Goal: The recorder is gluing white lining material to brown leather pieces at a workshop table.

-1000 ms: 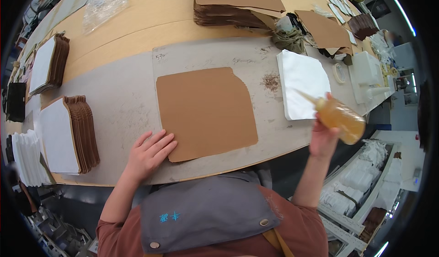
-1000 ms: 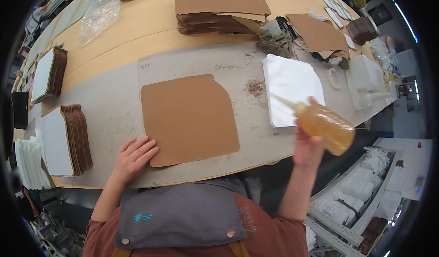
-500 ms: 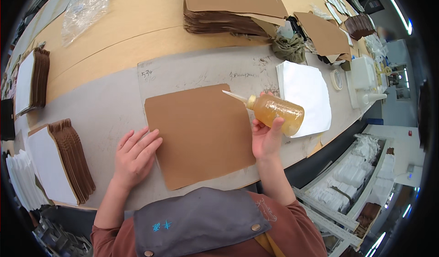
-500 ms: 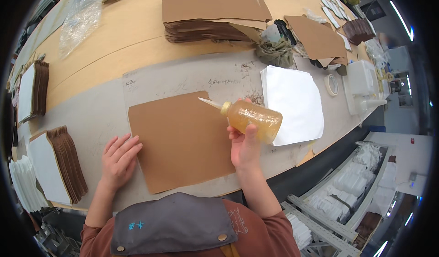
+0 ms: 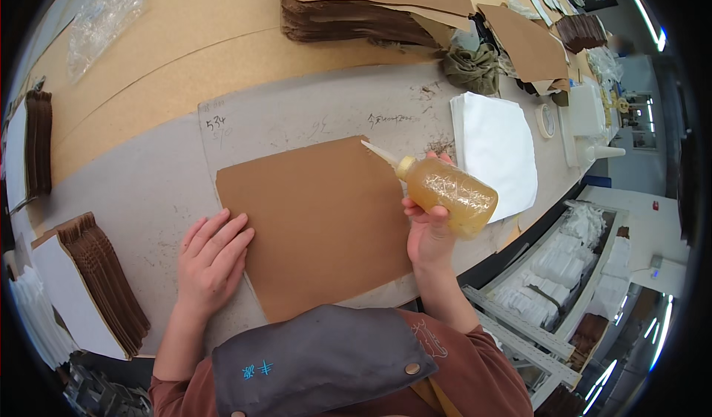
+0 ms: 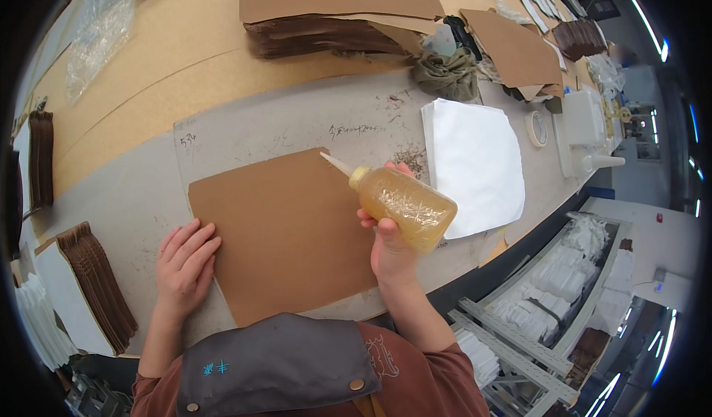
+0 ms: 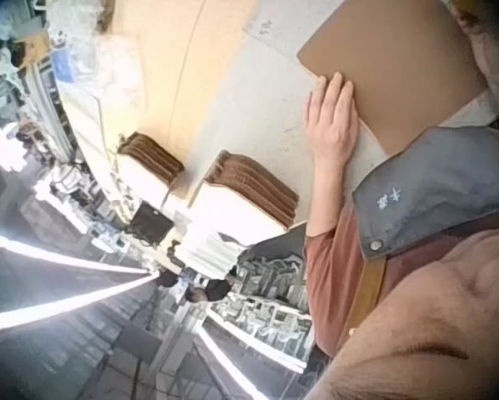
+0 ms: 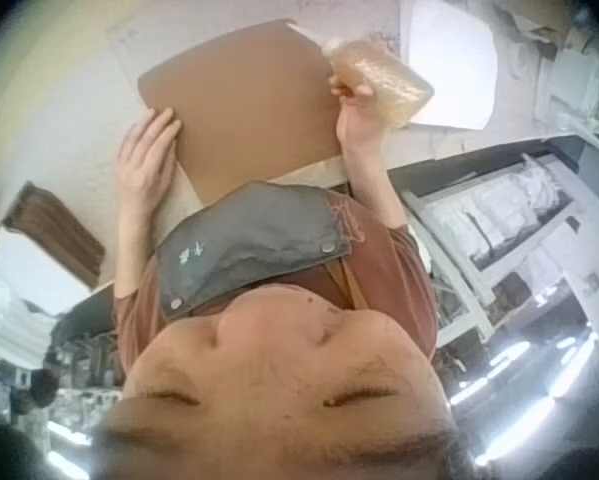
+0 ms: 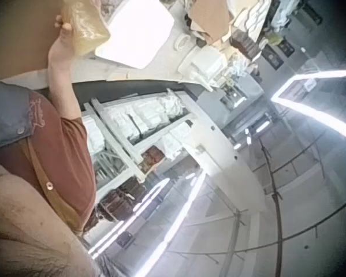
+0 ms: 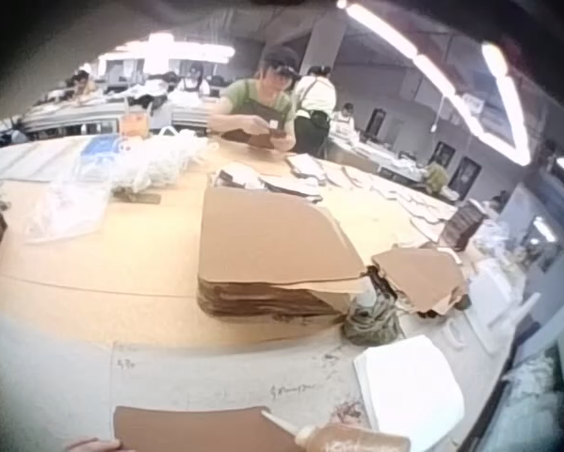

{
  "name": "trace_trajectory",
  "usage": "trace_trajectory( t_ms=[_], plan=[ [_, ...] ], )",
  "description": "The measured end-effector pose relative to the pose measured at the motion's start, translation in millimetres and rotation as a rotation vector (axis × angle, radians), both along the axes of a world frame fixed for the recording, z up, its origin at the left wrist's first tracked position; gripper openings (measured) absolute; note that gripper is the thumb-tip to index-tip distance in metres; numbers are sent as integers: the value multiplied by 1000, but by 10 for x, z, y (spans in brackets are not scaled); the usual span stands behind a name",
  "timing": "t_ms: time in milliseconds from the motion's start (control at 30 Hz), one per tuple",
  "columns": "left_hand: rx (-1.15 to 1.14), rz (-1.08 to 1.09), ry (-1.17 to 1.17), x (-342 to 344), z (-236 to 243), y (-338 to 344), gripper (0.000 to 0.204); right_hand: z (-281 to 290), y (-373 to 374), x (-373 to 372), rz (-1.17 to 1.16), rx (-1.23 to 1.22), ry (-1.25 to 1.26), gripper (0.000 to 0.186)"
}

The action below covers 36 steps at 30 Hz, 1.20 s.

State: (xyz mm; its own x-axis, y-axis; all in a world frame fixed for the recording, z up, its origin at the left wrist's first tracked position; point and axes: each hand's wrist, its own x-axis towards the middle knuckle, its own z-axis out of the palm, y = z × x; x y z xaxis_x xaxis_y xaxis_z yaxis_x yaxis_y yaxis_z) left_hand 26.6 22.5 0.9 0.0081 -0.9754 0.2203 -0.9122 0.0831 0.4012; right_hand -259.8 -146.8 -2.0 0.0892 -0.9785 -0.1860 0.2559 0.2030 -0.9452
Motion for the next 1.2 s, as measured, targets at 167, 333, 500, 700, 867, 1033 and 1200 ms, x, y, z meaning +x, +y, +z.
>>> trace_trajectory(
  t_ms=[167,333,500,700,867,1033,1200],
  plan=[
    [-2,2,6,6,2,4,31,-2,23,40,13,6,41,126],
    [4,5,30,13,7,8,30,27,39,106,54,8,63,125],
    [13,10,41,22,11,11,30,18,36,32,-10,-53,97,125],
    [-15,12,90,46,7,17,28,1,78,88,36,-48,127,127],
    [-42,30,162,57,34,-5,26,9,116,185,70,-30,128,130],
    [-57,13,168,81,35,-16,26,26,166,316,122,7,129,132],
    [-72,18,198,95,46,0,27,33,225,449,194,15,116,131]
  ],
)
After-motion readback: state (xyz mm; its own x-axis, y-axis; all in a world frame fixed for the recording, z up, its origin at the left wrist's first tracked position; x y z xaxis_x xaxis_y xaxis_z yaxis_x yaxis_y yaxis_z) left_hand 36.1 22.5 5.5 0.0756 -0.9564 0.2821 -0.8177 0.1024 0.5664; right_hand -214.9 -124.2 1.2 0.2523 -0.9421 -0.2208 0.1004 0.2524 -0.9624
